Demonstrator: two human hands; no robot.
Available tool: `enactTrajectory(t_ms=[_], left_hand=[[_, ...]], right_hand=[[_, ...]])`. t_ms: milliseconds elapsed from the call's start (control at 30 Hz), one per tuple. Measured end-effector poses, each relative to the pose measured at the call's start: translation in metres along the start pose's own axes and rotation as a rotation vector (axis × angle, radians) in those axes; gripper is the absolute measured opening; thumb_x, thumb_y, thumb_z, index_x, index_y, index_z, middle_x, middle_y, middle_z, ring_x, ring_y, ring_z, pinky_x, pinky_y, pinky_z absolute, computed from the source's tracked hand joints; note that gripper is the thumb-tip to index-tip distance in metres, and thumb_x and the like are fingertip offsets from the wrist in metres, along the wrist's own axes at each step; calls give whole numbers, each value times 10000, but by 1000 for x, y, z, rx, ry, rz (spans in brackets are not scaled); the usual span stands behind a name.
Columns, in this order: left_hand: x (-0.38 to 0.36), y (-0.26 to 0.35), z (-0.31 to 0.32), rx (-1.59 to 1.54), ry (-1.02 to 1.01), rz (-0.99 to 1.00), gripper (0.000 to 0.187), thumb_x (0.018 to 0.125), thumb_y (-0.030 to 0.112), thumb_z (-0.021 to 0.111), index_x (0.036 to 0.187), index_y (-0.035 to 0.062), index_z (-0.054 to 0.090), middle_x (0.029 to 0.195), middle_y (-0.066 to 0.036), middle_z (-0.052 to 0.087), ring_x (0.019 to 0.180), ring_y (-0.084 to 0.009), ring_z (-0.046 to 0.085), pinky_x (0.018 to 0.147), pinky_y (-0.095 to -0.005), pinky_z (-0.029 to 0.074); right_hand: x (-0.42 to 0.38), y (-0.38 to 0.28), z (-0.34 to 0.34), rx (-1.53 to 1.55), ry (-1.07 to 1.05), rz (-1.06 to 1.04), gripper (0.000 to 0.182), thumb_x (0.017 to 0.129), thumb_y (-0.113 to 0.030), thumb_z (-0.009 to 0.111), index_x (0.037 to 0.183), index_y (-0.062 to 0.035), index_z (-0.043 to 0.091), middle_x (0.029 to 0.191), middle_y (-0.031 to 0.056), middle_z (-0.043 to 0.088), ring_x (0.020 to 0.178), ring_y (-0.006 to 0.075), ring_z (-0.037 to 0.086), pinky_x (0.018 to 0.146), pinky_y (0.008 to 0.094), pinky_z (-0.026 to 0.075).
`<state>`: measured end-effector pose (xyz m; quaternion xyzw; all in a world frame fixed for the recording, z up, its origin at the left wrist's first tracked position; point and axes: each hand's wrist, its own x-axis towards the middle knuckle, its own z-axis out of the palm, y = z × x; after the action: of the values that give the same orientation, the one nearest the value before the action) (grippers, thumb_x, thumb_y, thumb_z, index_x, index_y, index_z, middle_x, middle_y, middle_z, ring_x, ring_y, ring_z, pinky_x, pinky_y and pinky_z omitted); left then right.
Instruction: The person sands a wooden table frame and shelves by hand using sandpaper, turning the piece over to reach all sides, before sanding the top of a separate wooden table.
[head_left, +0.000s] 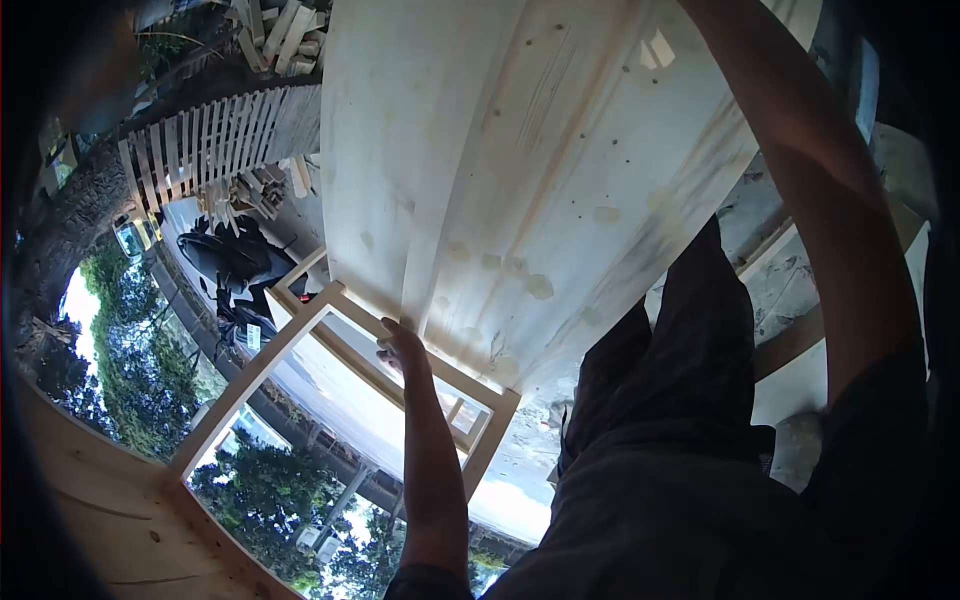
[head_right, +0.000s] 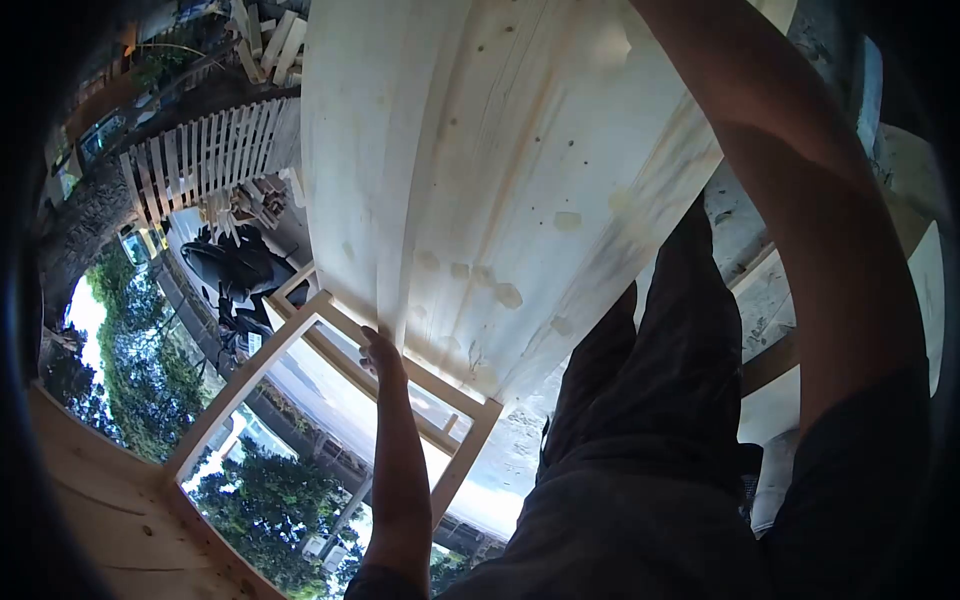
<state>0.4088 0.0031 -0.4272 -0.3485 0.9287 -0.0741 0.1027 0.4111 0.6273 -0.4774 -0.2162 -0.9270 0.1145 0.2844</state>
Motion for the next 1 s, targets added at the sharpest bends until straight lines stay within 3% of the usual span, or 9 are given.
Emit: enactTrajectory(t_ms=[200, 267, 333, 400, 567, 667, 733, 833, 1000], left_hand=[[-10, -32, 30, -342, -62, 73, 1075, 1010, 783, 205, 1622, -95, 97, 1690, -356, 40, 1590, -473, 68, 1289, -545, 123], [-16, -50, -29, -927, -326, -7, 997, 1039, 725, 315, 1625, -70, 177, 1603, -286, 328, 1479, -354, 370, 1268, -485, 200], [-17, -33, -75, -1259, -64, -356, 835, 1089, 551, 423, 1604, -76, 226, 1504, -254, 420, 1378, -282, 435, 1176, -368, 306], [17, -74, -81, -1040, 87, -13, 872, 1075, 613, 336, 1623, -55, 221, 1672, -317, 228, 1552, -388, 289, 1280, -476, 227], [86, -116, -48, -950, -56, -260, 907, 1037, 671, 348, 1548, -77, 399, 1598, -277, 419, 1469, -402, 421, 1214, -525, 304], [75, -96, 3, -1436, -537, -280, 777, 1072, 635, 395, 1311, -69, 617, 1169, -152, 654, 1131, -219, 578, 1045, -354, 435], [60, -86, -11, -1250, -467, -268, 700, 1097, 578, 400, 1205, -71, 639, 1043, -79, 622, 961, -150, 546, 932, -302, 456], [102, -122, 3, -1594, -789, -229, 772, 1123, 557, 297, 1273, -141, 591, 1204, -166, 679, 1043, -233, 638, 1013, -316, 465], [94, -99, -48, -1245, -377, -40, 887, 1078, 653, 316, 1496, -116, 457, 1512, -270, 527, 1469, -328, 460, 1208, -442, 324]], right_hand=[[-150, -266, -5, 56, -339, -321, 574, 955, -240, 529, 1486, -23, 545, 1560, 134, 519, 1484, 298, 436, 1257, 510, 237], [-222, -377, -5, 58, -393, -679, 609, 967, -298, 568, 1526, -66, 506, 1610, 75, 459, 1525, 254, 369, 1293, 481, 180], [-284, -476, -3, 143, -527, -1061, 653, 1013, -366, 563, 1597, -115, 415, 1682, -20, 361, 1565, 204, 285, 1325, 447, 116], [-297, -489, 14, 174, -524, -1093, 602, 1018, -323, 547, 1577, -125, 441, 1664, -22, 390, 1546, 186, 317, 1317, 437, 152], [-158, -332, -16, 184, -663, -618, 703, 911, -56, 611, 1584, -93, 413, 1643, 71, 426, 1504, 276, 394, 1251, 469, 246], [-120, -267, -14, -152, -469, -311, 971, 775, -62, 758, 1605, 50, 266, 1676, 224, 313, 1568, 348, 278, 1273, 517, 182], [-154, -339, -20, -113, -560, -292, 983, 765, -124, 758, 1588, 96, 267, 1674, 265, 286, 1574, 393, 243, 1281, 540, 143], [-254, -474, -26, 250, -747, -878, 700, 949, -242, 530, 1580, 27, 391, 1671, 206, 336, 1571, 380, 252, 1297, 525, 99], [-248, -485, -10, 579, -915, -980, 581, 1010, -264, 492, 1533, -12, 489, 1647, 129, 418, 1580, 267, 261, 1307, 486, 127]])
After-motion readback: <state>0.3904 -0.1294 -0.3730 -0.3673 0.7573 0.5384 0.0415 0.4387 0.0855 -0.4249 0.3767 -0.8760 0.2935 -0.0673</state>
